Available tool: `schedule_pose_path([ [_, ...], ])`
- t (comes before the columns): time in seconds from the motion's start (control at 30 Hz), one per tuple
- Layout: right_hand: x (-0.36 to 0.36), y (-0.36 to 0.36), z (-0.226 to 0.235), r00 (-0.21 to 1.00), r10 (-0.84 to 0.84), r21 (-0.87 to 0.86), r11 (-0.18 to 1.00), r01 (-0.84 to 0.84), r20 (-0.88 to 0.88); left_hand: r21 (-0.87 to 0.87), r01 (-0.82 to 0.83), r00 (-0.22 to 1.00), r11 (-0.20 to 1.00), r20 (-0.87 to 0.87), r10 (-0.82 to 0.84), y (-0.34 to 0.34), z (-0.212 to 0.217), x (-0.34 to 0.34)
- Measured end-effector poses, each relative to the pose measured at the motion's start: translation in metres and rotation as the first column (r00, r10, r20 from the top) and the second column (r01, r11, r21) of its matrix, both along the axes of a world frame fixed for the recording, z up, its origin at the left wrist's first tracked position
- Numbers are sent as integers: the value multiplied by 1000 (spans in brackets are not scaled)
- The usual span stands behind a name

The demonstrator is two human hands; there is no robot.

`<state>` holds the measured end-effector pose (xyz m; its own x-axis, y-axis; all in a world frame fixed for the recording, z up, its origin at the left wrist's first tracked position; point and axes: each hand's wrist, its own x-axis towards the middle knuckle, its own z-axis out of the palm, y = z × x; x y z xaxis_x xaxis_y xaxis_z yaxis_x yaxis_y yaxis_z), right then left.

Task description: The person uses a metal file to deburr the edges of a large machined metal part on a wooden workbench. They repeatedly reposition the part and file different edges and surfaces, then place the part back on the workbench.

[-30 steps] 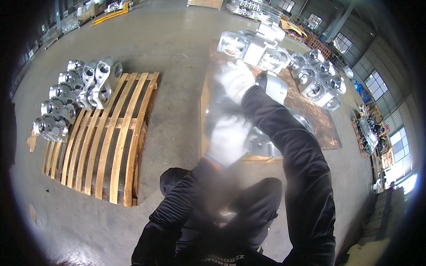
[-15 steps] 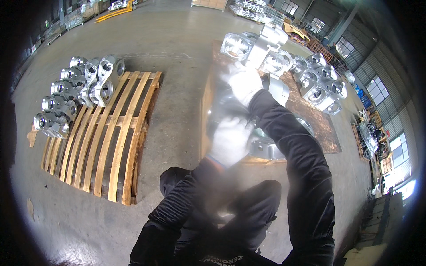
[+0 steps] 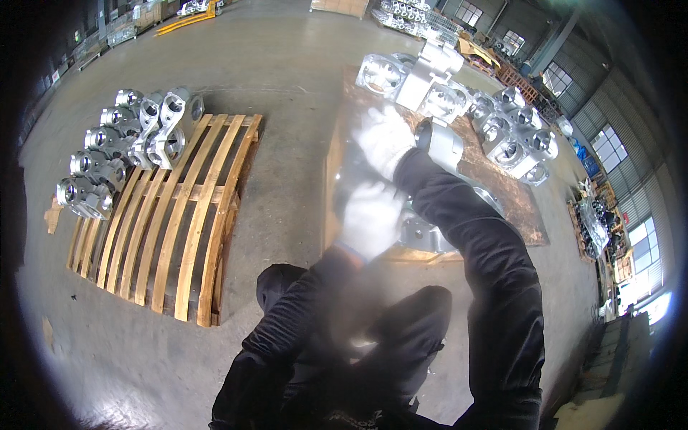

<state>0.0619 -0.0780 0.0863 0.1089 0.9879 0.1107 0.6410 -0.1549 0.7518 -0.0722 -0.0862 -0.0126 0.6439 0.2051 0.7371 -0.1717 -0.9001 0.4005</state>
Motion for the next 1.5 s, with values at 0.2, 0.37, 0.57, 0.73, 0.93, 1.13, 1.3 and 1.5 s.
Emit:
schedule_pose_path([
  [0.2, -28, -19, 10, 995, 40, -39, 998, -44, -96, 20, -85, 996, 996, -29, 86, -9, -2, 3],
  [0.37, -38, -31, 12, 985, 169, -42, 985, -170, -24, 24, -43, 999, 999, 11, 43, -12, -10, 5],
  [0.57, -52, -46, 8, 994, 104, -180, 977, -110, -42, 89, -371, 927, 924, 102, 362, -21, -26, 14],
  [0.73, -85, -66, 18, 966, 190, -72, 976, -205, -173, 13, -275, 955, 961, -113, 275, -23, -27, 17],
  [0.93, -55, -135, 57, 970, 120, 569, 822, 21, -209, 127, -165, 983, 978, 98, 154, -13, -4, 0],
  [1.13, 16, -247, -36, 767, 115, 714, 472, 517, -631, -221, -13, 939, 975, -339, -65, 23, 47, -9],
  [1.3, 46, -283, -99, 732, 422, 808, 0, 589, -534, -161, -260, 890, 952, -422, 171, 97, 50, 29],
  [1.5, 70, -247, -111, 787, 479, 747, -335, 574, -390, -918, 9, 894, 397, -171, -415, 153, -4, 73],
])
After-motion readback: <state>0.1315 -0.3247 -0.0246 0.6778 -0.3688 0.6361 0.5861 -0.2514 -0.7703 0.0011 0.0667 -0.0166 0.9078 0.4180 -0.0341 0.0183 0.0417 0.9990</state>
